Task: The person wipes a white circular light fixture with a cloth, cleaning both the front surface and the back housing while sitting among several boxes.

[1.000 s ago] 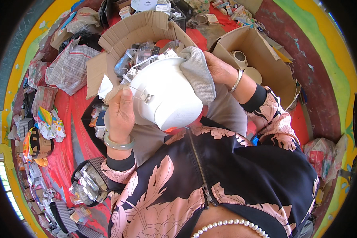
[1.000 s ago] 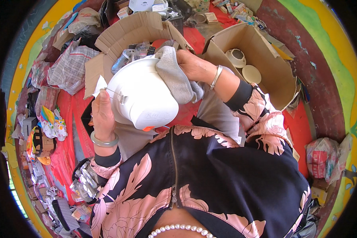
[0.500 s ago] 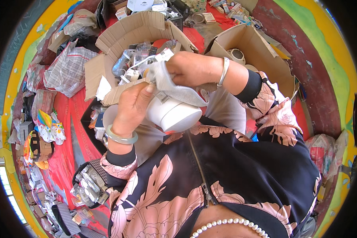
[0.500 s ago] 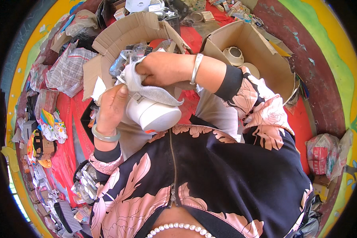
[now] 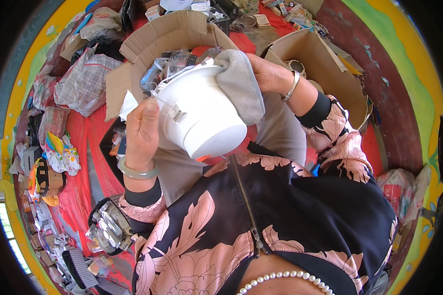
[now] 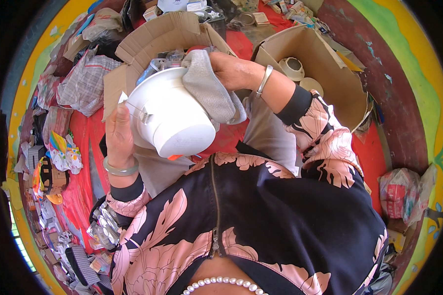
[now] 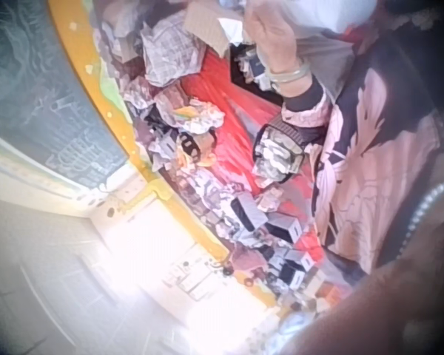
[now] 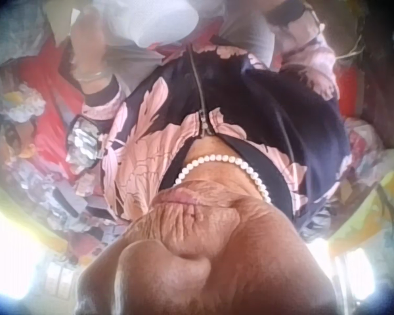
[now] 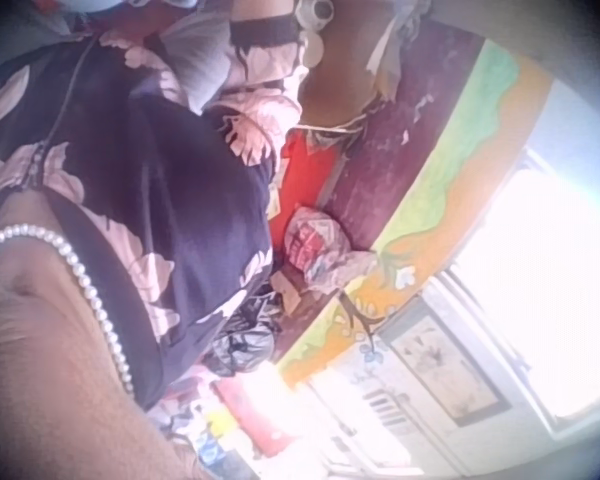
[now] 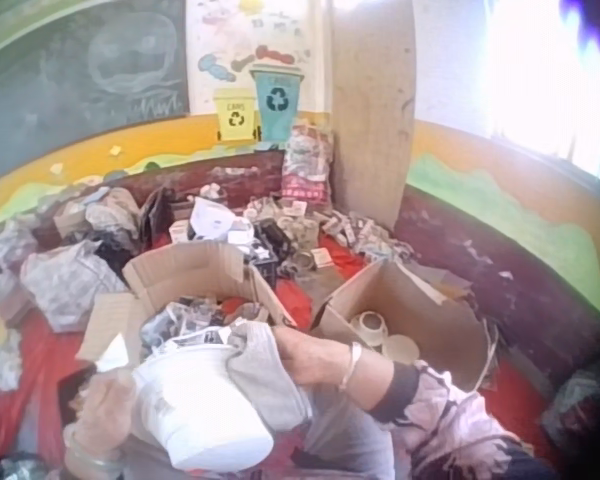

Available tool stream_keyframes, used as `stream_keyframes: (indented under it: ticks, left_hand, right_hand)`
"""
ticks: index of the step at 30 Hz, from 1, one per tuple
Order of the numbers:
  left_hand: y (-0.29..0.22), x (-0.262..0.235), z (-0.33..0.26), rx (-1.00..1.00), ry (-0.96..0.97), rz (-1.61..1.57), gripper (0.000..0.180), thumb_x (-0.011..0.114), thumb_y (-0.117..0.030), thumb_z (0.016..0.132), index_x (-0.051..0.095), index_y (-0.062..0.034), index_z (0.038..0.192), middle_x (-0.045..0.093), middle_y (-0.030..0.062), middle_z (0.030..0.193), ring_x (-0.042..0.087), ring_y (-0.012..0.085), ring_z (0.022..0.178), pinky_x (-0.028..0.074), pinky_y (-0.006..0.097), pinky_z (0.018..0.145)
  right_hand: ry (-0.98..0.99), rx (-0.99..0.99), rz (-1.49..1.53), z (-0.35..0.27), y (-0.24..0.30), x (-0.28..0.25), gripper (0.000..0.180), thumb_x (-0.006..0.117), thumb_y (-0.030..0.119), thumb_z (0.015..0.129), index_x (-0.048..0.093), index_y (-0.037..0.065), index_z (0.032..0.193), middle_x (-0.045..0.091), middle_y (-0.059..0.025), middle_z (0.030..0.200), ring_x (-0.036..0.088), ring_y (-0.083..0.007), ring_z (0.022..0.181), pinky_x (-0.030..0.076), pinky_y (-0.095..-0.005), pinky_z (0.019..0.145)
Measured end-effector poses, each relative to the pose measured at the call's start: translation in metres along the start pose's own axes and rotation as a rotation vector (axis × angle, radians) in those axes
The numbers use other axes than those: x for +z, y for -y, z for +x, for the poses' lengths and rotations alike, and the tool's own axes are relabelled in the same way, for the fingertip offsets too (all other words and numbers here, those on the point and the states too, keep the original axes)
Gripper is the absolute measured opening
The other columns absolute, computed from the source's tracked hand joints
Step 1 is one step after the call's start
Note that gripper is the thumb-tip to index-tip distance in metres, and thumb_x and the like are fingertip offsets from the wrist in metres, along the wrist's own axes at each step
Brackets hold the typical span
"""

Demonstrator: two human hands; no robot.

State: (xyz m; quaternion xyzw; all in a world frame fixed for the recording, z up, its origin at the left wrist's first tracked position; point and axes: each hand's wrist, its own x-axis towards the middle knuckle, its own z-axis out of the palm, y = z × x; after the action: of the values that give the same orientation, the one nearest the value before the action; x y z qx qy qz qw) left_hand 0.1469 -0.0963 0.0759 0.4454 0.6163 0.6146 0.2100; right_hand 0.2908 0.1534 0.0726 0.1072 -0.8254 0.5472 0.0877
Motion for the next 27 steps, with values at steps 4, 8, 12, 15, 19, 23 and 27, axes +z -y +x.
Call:
stream_keyframes:
  ticks: [4, 8, 12, 15, 19, 23, 27]
  left_hand:
    - [0.001, 0.003, 0.005, 0.027, 0.177, 0.172, 0.043, 0.045, -0.037, 0.097, 0.058, 0.0027, 0.085, 0.048, 0.0009, 0.067, 0.041, 0.0083, 0.063, 0.037, 0.024, 0.058]
    - [0.007, 0.031, 0.008, 0.099, 0.283, 0.239, 0.040, 0.047, -0.033, 0.096, 0.058, 0.0043, 0.087, 0.050, 0.0052, 0.065, 0.044, 0.0122, 0.062, 0.039, 0.026, 0.057]
    - [0.007, 0.008, 0.015, 0.014, 0.232, 0.215, 0.042, 0.048, -0.036, 0.095, 0.062, 0.0030, 0.093, 0.065, 0.0077, 0.087, 0.053, 0.0129, 0.075, 0.044, 0.027, 0.070]
    - [0.020, -0.006, 0.017, -0.005, 0.038, -0.196, 0.057, 0.040, -0.048, 0.095, 0.058, 0.0055, 0.106, 0.063, 0.0100, 0.101, 0.058, 0.0174, 0.094, 0.044, 0.030, 0.086]
    - [0.048, -0.009, 0.001, -0.081, -0.025, -0.589, 0.070, 0.036, -0.057, 0.092, 0.046, 0.0051, 0.123, 0.055, 0.0132, 0.121, 0.053, 0.0243, 0.112, 0.040, 0.037, 0.097]
    - [0.052, 0.017, -0.015, -0.055, -0.053, -0.719, 0.075, 0.045, -0.060, 0.087, 0.044, 0.0033, 0.127, 0.052, 0.0121, 0.126, 0.048, 0.0257, 0.118, 0.035, 0.040, 0.101]
    - [0.050, 0.043, -0.012, -0.099, -0.216, -0.859, 0.059, 0.052, -0.043, 0.090, 0.044, 0.0022, 0.128, 0.054, 0.0112, 0.124, 0.052, 0.0241, 0.116, 0.040, 0.039, 0.099]
  right_hand:
    - [0.168, -0.081, -0.361, 0.016, 0.026, 0.005, 0.030, 0.064, 0.011, 0.083, 0.057, -0.001, 0.109, 0.062, -0.0148, 0.101, 0.059, -0.0228, 0.091, 0.046, -0.0316, 0.081]
    - [0.190, -0.071, -0.719, 0.022, 0.055, 0.034, 0.017, 0.060, 0.013, 0.071, 0.058, -0.005, 0.073, 0.058, -0.0226, 0.069, 0.056, -0.0407, 0.066, 0.045, -0.0436, 0.062]
    - [0.077, 0.011, -0.666, 0.012, 0.043, 0.025, 0.017, 0.060, 0.013, 0.074, 0.059, -0.003, 0.078, 0.060, -0.0220, 0.075, 0.058, -0.0383, 0.072, 0.046, -0.0424, 0.066]
    - [-0.318, 0.068, 0.029, -0.005, -0.008, 0.023, 0.014, 0.061, 0.009, 0.082, 0.060, -0.003, 0.089, 0.063, -0.0123, 0.083, 0.061, -0.0201, 0.078, 0.048, -0.0316, 0.071]
    - [-0.630, 0.032, 0.848, -0.018, -0.010, 0.030, 0.027, 0.062, 0.013, 0.087, 0.058, 0.002, 0.111, 0.063, -0.0058, 0.101, 0.062, -0.0142, 0.088, 0.052, -0.0281, 0.078]
    - [-0.662, 0.016, 1.088, -0.024, -0.035, 0.032, 0.027, 0.057, 0.016, 0.090, 0.056, 0.000, 0.112, 0.063, -0.0096, 0.101, 0.064, -0.0183, 0.088, 0.054, -0.0304, 0.078]
    - [-0.665, 0.012, 1.152, -0.027, -0.038, 0.045, 0.030, 0.055, 0.016, 0.091, 0.053, -0.001, 0.115, 0.062, -0.0096, 0.104, 0.063, -0.0179, 0.089, 0.053, -0.0305, 0.079]
